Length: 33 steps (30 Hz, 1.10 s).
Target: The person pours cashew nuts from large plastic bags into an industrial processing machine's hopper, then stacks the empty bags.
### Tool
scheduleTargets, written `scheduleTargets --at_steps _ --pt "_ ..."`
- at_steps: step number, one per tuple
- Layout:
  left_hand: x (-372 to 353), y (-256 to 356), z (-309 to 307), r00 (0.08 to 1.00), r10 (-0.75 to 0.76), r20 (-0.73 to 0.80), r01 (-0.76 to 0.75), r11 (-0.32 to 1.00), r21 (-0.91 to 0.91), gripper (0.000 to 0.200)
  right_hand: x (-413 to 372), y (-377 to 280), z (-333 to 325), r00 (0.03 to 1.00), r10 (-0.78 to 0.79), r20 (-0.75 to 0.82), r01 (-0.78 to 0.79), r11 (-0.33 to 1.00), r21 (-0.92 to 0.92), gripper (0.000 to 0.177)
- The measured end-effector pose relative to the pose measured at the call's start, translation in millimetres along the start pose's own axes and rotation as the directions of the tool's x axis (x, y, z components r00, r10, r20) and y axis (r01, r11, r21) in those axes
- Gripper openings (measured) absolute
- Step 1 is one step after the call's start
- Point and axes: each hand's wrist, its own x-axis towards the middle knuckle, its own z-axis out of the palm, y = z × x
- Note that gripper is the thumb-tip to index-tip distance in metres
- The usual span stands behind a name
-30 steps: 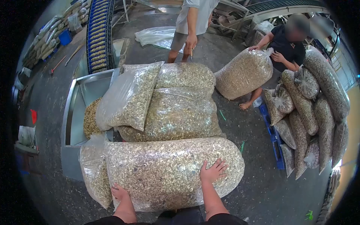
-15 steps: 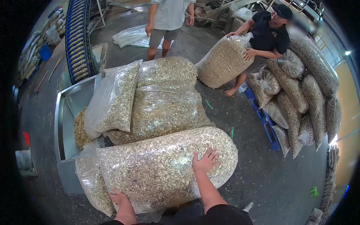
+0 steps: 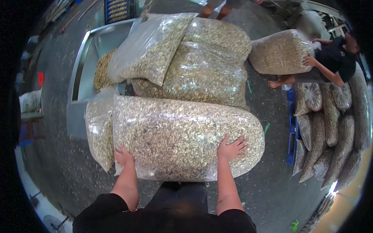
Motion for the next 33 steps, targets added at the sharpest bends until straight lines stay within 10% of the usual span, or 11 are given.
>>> scheduleTargets --at_steps 30,31,33 --pt "8 -4 -13 0.998 -0.039 0.057 0.042 0.997 -0.058 0.071 -6 11 20 0.983 -0.168 -0.076 0.157 0.978 -0.136 0.079" --pt "8 -5 -14 0.996 -0.042 0.081 0.050 0.994 -0.102 0.073 29 28 44 0.962 -0.244 -0.124 0.203 0.940 -0.274 0.076" --pt "16 -8 -30 0.974 -0.060 0.218 0.096 0.983 -0.157 0.078 70 43 52 0.707 -0.673 0.217 0.575 0.369 -0.730 0.061"
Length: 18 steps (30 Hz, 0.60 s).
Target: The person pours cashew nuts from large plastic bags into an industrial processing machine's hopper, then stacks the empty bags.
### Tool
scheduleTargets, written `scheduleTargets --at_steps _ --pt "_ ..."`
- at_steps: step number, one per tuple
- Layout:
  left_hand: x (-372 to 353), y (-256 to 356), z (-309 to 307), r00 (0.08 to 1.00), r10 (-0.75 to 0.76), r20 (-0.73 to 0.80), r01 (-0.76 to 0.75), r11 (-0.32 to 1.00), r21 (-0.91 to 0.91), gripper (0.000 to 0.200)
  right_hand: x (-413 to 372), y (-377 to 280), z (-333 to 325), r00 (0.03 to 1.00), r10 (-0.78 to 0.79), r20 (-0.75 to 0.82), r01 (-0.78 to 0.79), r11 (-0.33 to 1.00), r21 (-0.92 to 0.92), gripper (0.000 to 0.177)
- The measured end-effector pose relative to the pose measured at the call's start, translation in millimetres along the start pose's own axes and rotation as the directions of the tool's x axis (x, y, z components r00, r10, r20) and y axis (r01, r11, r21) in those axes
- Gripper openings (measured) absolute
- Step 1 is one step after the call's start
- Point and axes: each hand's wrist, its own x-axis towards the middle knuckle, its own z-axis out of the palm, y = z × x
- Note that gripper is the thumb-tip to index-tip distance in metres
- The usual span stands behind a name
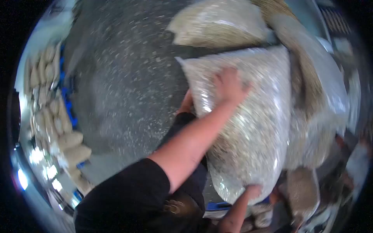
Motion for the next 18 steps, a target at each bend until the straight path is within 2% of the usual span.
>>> scheduleTargets --at_steps 1,2,3,4,5,6,7,8,9,10,11,12,13,14,15,16,17,18 --pt "3 -6 17 0.997 -0.003 -0.076 -0.002 0.998 -0.060 0.081 2 -5 -26 0.983 -0.186 -0.014 0.177 0.956 -0.233 0.045" --pt "5 -10 14 0.999 -0.014 -0.030 0.011 0.996 -0.093 0.083 -36 -19 -124 0.983 -0.167 0.073 0.164 0.985 0.045 0.039" --pt "4 -13 7 0.999 0.036 0.030 -0.032 0.994 -0.109 0.085 -26 -26 -133 0.994 -0.104 -0.037 0.110 0.965 0.237 0.040" --pt "4 -18 -6 0.994 0.042 0.096 -0.025 0.985 -0.171 0.086 -9 -40 -135 0.972 -0.200 -0.126 0.231 0.919 0.320 0.042" --pt "3 -23 -7 0.996 0.049 0.069 -0.032 0.973 -0.228 0.086 10 -53 -132 0.935 -0.280 -0.219 0.346 0.857 0.382 0.044" --pt "2 -26 -6 0.998 0.051 0.040 -0.037 0.958 -0.284 0.085 13 -87 -148 0.897 -0.347 -0.274 0.437 0.601 0.670 0.048" --pt "4 -31 -5 0.998 0.055 0.034 -0.041 0.944 -0.326 0.084 4 -137 -190 0.945 -0.309 -0.110 0.270 0.541 0.797 0.052" --pt "5 -31 0 0.997 0.059 0.039 -0.043 0.945 -0.325 0.082 3 -181 -208 0.875 -0.347 -0.337 0.483 0.589 0.648 0.061" --pt "5 -31 6 0.997 0.063 0.044 -0.045 0.945 -0.323 0.080 -4 -234 -227 0.878 -0.272 -0.394 0.479 0.466 0.744 0.064" --pt "11 -76 20 0.996 0.066 0.061 -0.045 0.954 -0.296 0.072 -47 -270 -262 0.895 -0.294 -0.335 0.444 0.650 0.616 0.058" --pt "25 -175 50 0.991 0.095 0.096 -0.075 0.978 -0.197 0.064 -92 -308 -299 0.909 -0.315 -0.274 0.409 0.803 0.434 0.054" --pt "32 -276 84 0.980 0.137 0.143 -0.129 0.990 -0.063 0.057 -138 -347 -337 0.918 -0.334 -0.212 0.379 0.896 0.229 0.051" --pt "36 -361 122 0.963 0.198 0.184 -0.216 0.973 0.081 0.051 -142 -360 -338 0.763 -0.517 -0.387 0.587 0.805 0.081 0.050" --pt "43 -425 181 0.949 0.243 0.200 -0.280 0.943 0.181 0.046 -141 -373 -342 0.531 -0.678 -0.508 0.741 0.662 -0.109 0.049" --pt "46 -471 222 0.938 0.277 0.209 -0.325 0.913 0.248 0.043 -142 -385 -341 0.247 -0.796 -0.553 0.827 0.470 -0.309 0.049" --pt "50 -485 265 0.943 0.264 0.203 -0.310 0.919 0.243 0.043 -144 -393 -340 -0.059 -0.849 -0.526 0.830 0.251 -0.498 0.049" --pt "53 -500 308 0.948 0.251 0.197 -0.295 0.925 0.238 0.042 -141 -392 -342 -0.263 -0.851 -0.455 0.687 0.166 -0.708 0.050" --pt "50 -492 335 0.956 0.241 0.165 -0.276 0.931 0.239 0.041 -147 -390 -341 -0.191 -0.864 -0.466 0.745 0.182 -0.642 0.050"
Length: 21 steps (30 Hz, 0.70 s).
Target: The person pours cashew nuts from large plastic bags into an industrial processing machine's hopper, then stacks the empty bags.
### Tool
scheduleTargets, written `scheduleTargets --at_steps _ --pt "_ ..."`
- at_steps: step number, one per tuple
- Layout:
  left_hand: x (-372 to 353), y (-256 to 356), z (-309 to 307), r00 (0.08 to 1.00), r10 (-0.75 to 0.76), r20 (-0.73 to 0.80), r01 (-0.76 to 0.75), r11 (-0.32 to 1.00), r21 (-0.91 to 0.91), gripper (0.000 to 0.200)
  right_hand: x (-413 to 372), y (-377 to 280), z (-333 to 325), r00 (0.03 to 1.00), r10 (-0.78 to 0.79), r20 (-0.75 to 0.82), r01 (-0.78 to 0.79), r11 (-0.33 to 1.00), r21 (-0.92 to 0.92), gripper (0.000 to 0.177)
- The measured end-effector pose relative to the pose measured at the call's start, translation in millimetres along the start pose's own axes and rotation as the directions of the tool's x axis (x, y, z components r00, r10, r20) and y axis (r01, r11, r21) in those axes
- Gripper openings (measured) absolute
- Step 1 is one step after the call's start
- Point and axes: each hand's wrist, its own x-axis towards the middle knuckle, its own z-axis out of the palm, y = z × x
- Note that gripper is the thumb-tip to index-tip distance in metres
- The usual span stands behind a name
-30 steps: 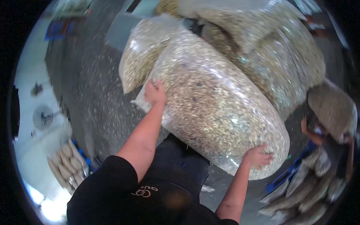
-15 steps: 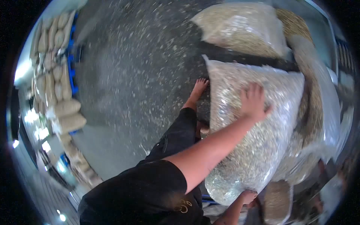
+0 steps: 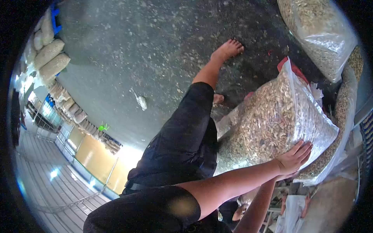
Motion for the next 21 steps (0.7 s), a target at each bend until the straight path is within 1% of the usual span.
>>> scheduleTargets --at_steps 1,2,3,4,5,6,7,8,9,10,11,12,13,14,15,16,17,18,19,20,21 --pt "0 6 -15 1.000 0.002 -0.004 -0.002 1.000 -0.031 0.041 1 1 0 1.000 0.003 0.005 -0.002 1.000 -0.026 0.051" --pt "-1 -1 -32 0.998 0.016 0.066 -0.016 1.000 -0.009 0.042 3 2 0 1.000 0.005 0.009 -0.005 0.999 -0.052 0.051" --pt "-1 -4 -25 0.990 0.028 0.141 -0.031 0.999 0.019 0.044 -1 5 5 0.998 -0.059 -0.010 0.057 0.987 -0.152 0.052" --pt "1 -5 -21 0.999 -0.016 0.039 0.019 0.997 -0.072 0.048 -9 11 10 0.997 -0.001 0.078 0.010 0.992 -0.122 0.050" --pt "0 -7 -31 0.997 0.007 0.080 -0.004 0.999 -0.037 0.043 -14 16 14 0.992 0.070 0.106 -0.059 0.994 -0.096 0.049" --pt "0 -10 -42 0.992 0.031 0.121 -0.030 1.000 -0.004 0.040 -24 19 17 0.972 0.197 0.131 -0.196 0.980 -0.025 0.049" --pt "1 11 -69 0.988 0.074 0.136 -0.067 0.996 -0.051 0.037 -33 21 19 0.930 0.332 0.159 -0.345 0.937 0.063 0.049" --pt "-1 60 -123 0.983 0.128 0.133 -0.100 0.974 -0.203 0.034 -42 21 20 0.853 0.484 0.197 -0.518 0.832 0.198 0.050" --pt "0 121 -201 0.972 0.207 0.113 -0.141 0.894 -0.425 0.032 -50 20 20 0.732 0.631 0.256 -0.679 0.646 0.350 0.051" --pt "5 199 -279 0.955 0.289 0.067 -0.167 0.710 -0.684 0.029 -57 17 18 0.585 0.743 0.325 -0.778 0.401 0.484 0.052" --pt "7 263 -352 0.925 0.380 0.014 -0.183 0.476 -0.860 0.027 -63 17 18 0.438 0.805 0.400 -0.807 0.156 0.570 0.054" --pt "8 284 -391 0.908 0.417 -0.037 -0.178 0.305 -0.936 0.025 -68 19 18 0.326 0.817 0.475 -0.789 -0.042 0.612 0.056" --pt "14 285 -406 0.918 0.393 -0.051 -0.150 0.226 -0.963 0.023 -71 22 15 0.249 0.820 0.515 -0.773 -0.153 0.616 0.058" --pt "24 275 -414 0.951 0.306 -0.036 -0.114 0.240 -0.964 0.022 -81 27 25 0.277 0.828 0.488 -0.733 -0.146 0.664 0.061" --pt "28 258 -412 0.995 0.083 -0.050 -0.071 0.277 -0.958 0.029 -84 26 24 0.332 0.840 0.428 -0.791 0.001 0.612 0.061" --pt "42 228 -419 0.998 0.046 -0.043 -0.060 0.504 -0.862 0.039 -86 24 22 0.384 0.847 0.366 -0.830 0.144 0.539 0.061" --pt "56 199 -427 0.999 0.008 -0.036 -0.031 0.700 -0.714 0.049 -86 27 24 0.363 0.861 0.356 -0.821 0.114 0.560 0.060" --pt "75 159 -466 0.989 0.051 0.141 0.034 0.842 -0.539 0.055 -86 27 23 0.311 0.882 0.353 -0.823 0.065 0.564 0.060" --pt "85 156 -420 0.999 -0.025 0.025 0.032 0.920 -0.390 0.063 -86 26 22 0.355 0.876 0.328 -0.843 0.147 0.518 0.060" --pt "103 150 -411 0.892 0.040 0.449 0.138 0.924 -0.357 0.073 -89 27 19 0.396 0.865 0.309 -0.855 0.226 0.466 0.059" --pt "108 148 -417 0.888 0.080 0.452 0.109 0.919 -0.378 0.076 -90 26 16 0.342 0.891 0.298 -0.863 0.172 0.476 0.059"
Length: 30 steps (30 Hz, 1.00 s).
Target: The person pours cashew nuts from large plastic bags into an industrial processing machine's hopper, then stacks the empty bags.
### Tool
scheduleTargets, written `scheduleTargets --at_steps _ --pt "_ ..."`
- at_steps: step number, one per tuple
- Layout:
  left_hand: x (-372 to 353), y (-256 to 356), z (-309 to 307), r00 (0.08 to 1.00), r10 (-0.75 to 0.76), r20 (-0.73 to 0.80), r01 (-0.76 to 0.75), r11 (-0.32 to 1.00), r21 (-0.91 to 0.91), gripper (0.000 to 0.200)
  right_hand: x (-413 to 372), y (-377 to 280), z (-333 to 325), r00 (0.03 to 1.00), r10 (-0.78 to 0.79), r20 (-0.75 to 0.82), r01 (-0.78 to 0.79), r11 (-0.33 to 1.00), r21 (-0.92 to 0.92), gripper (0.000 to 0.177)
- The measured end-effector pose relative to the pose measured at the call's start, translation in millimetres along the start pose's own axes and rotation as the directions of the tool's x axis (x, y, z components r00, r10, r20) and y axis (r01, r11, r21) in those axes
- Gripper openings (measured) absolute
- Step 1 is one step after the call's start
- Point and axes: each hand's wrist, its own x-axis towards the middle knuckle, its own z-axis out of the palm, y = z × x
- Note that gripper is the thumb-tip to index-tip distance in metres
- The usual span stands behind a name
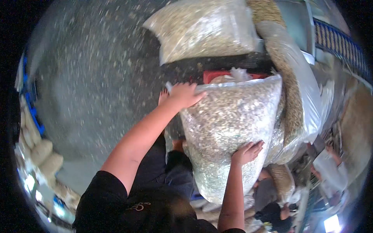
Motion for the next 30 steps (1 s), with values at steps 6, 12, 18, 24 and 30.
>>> scheduleTargets --at_steps 6,12,18,24,30 --pt "26 16 -10 0.967 -0.116 0.225 0.107 0.993 0.051 0.075 1 -13 -8 0.998 0.055 -0.002 -0.055 0.995 -0.077 0.065" --pt "-7 89 32 0.965 0.094 -0.243 -0.039 0.974 0.224 0.067 6 -16 -16 0.996 0.090 -0.023 -0.092 0.993 -0.072 0.069" --pt "-9 93 40 0.932 0.090 -0.352 -0.075 0.996 0.054 0.053 7 -15 -22 0.996 0.094 0.005 -0.093 0.992 -0.083 0.074" --pt "-4 86 49 0.889 0.155 -0.432 -0.160 0.987 0.023 0.040 9 -11 -25 0.993 0.119 0.011 -0.118 0.993 -0.026 0.076" --pt "0 80 52 0.884 0.172 -0.436 -0.184 0.983 0.013 0.035 12 -11 -30 0.987 0.152 0.053 -0.151 0.988 -0.018 0.079"
